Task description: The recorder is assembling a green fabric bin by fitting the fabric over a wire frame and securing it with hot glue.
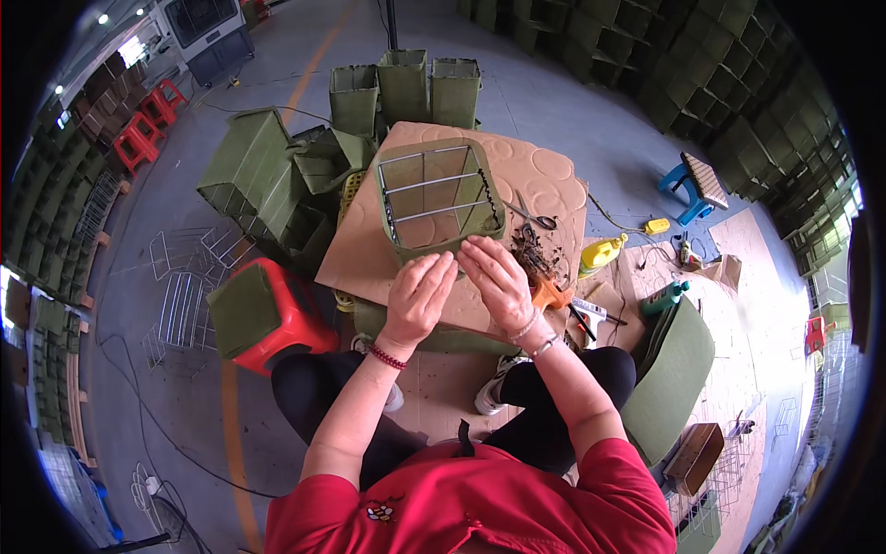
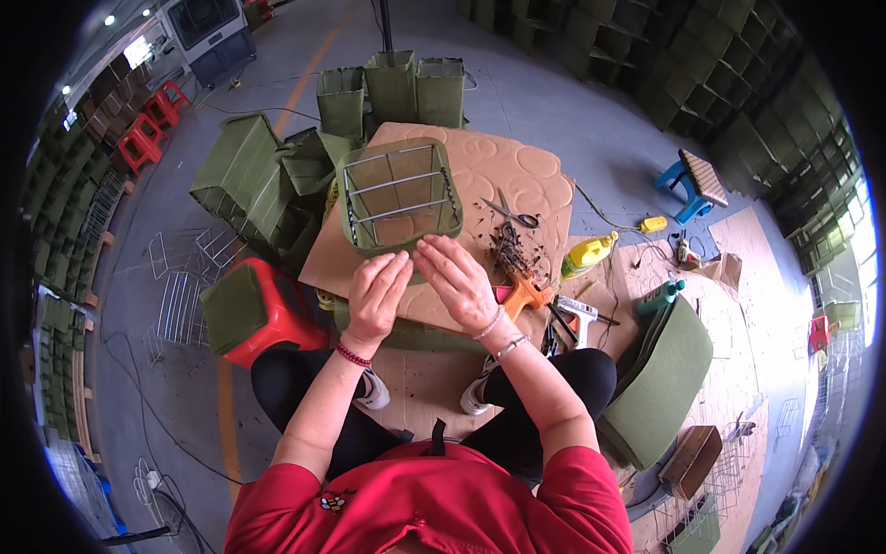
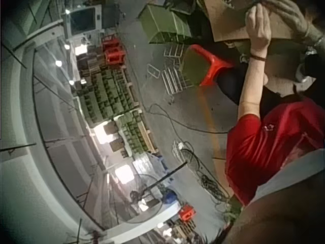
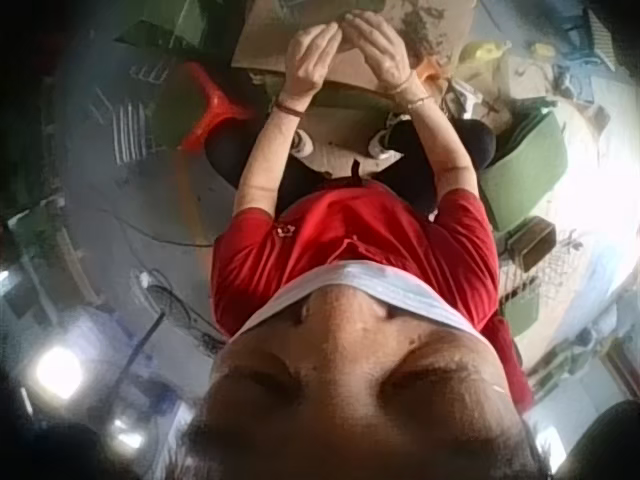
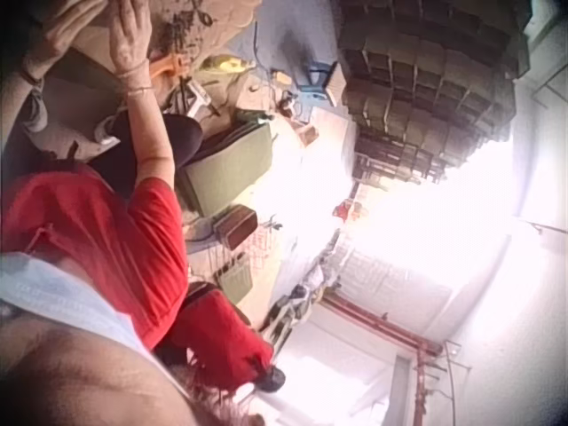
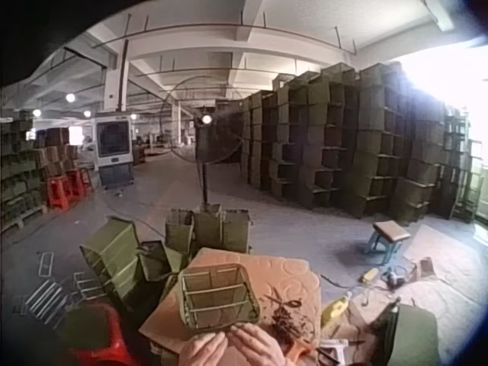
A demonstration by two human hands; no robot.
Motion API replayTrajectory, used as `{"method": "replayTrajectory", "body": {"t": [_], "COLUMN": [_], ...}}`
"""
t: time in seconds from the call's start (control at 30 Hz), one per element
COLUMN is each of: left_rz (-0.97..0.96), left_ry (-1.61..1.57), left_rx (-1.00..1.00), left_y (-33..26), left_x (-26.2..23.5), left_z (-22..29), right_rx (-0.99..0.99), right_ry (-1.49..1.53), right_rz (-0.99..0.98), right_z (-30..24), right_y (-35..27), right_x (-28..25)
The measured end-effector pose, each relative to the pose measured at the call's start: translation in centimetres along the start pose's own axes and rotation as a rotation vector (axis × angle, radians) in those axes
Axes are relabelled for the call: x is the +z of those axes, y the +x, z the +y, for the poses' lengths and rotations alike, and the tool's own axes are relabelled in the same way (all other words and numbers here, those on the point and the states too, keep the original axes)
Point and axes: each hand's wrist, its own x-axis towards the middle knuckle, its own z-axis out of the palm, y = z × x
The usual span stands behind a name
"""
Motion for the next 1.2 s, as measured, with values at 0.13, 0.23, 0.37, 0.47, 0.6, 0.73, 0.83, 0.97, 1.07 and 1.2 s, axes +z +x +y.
{"method": "replayTrajectory", "body": {"t": [0.13,0.23,0.37,0.47,0.6,0.73,0.83,0.97,1.07,1.2], "left_rz": [-0.006,-0.007,0.011,0.052,0.007,0.031,0.014,0.000,-0.031,-0.086], "left_ry": [0.065,0.131,0.121,0.147,0.085,0.054,0.039,0.032,0.012,0.003], "left_rx": [0.012,-0.045,-0.041,0.057,0.071,0.027,-0.027,-0.090,-0.111,-0.154], "left_y": [0.7,1.4,1.5,1.0,2.3,3.5,3.6,4.3,4.6,5.6], "left_x": [0.4,0.9,0.8,0.3,1.9,2.6,2.7,2.3,2.4,2.7], "left_z": [-1.5,-2.4,-2.8,-1.7,-1.4,-1.9,-2.2,-2.1,-2.4,-2.5], "right_rx": [-0.009,-0.014,0.106,0.265,0.224,0.145,0.063,0.014,-0.016,-0.030], "right_ry": [-0.051,-0.024,-0.013,-0.046,-0.067,-0.024,0.005,0.012,0.039,0.026], "right_rz": [-0.006,-0.015,0.248,0.274,0.228,0.168,0.109,0.016,-0.067,-0.167], "right_z": [0.8,1.1,1.1,2.0,2.8,4.4,5.5,6.5,7.5,8.2], "right_y": [0.9,1.6,0.2,-2.2,-1.6,-0.6,-0.2,0.9,1.8,3.3], "right_x": [0.5,0.4,-0.4,0.0,-0.3,0.0,0.3,-0.2,-0.3,-0.4]}}
